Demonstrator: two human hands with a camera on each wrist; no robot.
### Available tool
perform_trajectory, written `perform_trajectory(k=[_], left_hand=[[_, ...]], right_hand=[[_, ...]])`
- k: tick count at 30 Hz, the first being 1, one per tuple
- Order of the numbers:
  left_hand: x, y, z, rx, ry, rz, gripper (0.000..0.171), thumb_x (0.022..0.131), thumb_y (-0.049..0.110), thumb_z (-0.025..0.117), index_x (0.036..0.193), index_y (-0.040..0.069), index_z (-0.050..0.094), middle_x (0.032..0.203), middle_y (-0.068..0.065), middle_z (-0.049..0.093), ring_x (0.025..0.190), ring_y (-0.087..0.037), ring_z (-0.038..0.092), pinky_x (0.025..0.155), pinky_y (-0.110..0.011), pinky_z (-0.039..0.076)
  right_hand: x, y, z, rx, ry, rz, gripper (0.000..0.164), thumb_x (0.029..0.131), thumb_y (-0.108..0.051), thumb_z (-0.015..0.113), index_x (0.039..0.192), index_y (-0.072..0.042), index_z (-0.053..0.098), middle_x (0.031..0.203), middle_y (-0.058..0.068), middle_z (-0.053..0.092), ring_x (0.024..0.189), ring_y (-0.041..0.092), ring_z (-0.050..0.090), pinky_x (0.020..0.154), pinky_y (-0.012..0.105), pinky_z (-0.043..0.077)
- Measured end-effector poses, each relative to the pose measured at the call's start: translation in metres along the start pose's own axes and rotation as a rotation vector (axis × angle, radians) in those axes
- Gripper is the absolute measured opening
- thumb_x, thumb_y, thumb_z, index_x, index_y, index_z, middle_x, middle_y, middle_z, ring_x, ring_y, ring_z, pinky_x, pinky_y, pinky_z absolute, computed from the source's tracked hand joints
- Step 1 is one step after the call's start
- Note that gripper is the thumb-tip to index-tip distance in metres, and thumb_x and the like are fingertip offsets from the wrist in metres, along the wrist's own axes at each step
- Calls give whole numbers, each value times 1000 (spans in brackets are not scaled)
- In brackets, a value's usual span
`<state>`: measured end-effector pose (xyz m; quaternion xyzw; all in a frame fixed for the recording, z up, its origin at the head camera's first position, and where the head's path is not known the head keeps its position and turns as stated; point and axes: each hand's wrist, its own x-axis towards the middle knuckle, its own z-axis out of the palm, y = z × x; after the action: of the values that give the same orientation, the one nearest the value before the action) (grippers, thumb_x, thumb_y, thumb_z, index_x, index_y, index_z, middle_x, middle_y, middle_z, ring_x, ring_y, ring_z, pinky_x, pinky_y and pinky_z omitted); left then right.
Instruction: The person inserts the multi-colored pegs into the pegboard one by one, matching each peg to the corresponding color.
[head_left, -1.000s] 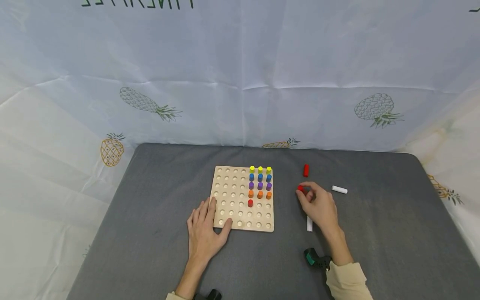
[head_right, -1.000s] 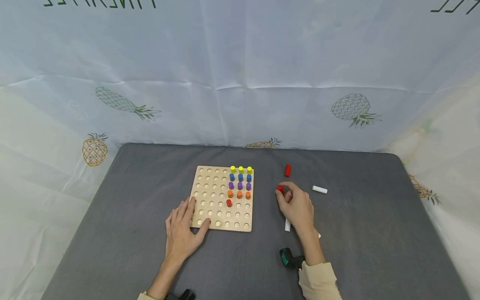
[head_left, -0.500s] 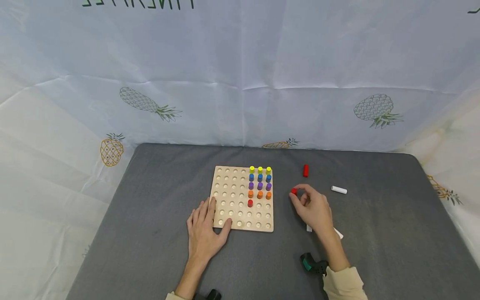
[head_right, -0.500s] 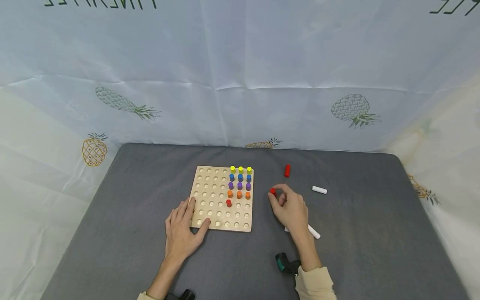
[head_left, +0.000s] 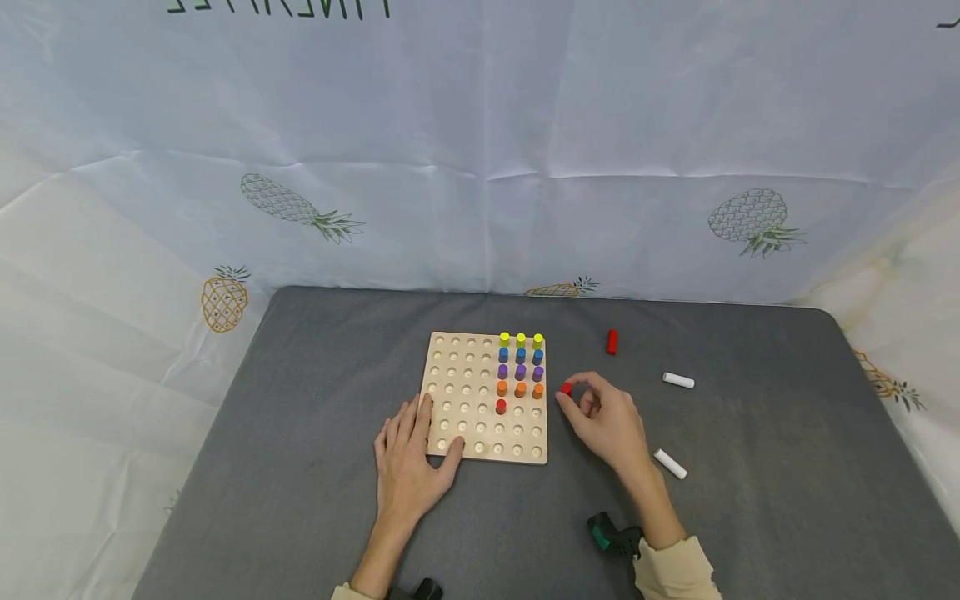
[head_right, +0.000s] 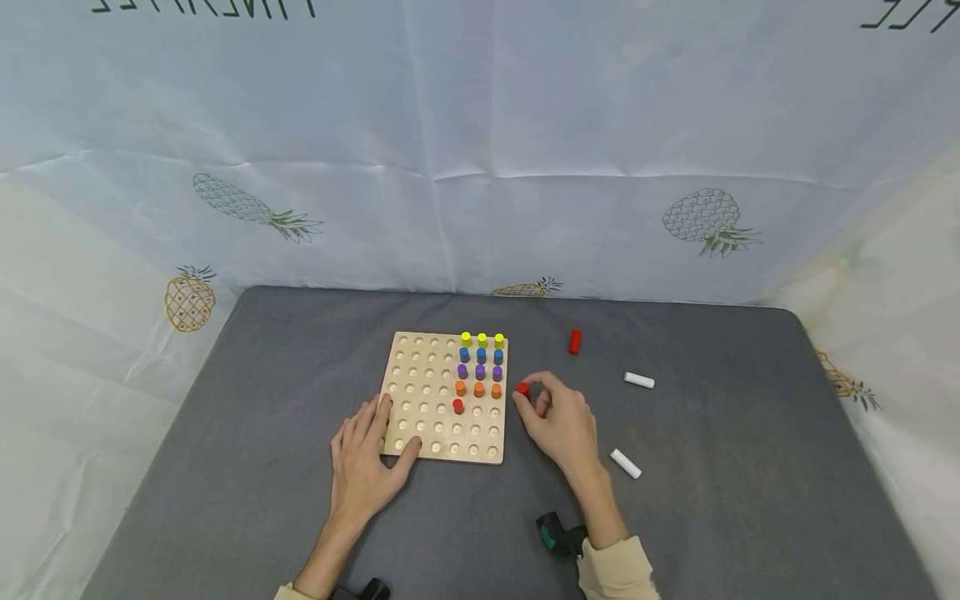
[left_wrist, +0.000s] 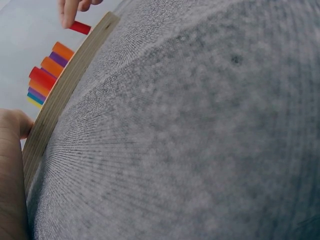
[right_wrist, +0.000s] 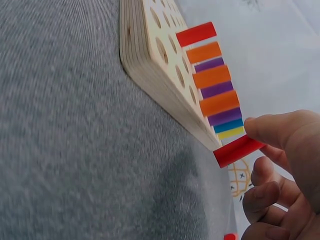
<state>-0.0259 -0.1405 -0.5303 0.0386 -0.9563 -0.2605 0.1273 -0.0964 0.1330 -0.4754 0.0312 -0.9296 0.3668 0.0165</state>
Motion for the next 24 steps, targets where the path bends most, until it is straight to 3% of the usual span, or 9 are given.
perform_trajectory(k=[24], left_hand=[[0, -1, 0, -18, 11, 5, 81, 88, 50, 71, 154, 9, 47, 155, -17, 51, 145, -41, 45, 118, -61, 26]], right_hand=[[-5, -21, 17, 137, -37, -94, 19, 89, -22, 81, 104, -14, 73, 66, -3, 51, 52, 5, 41, 47, 20, 30]])
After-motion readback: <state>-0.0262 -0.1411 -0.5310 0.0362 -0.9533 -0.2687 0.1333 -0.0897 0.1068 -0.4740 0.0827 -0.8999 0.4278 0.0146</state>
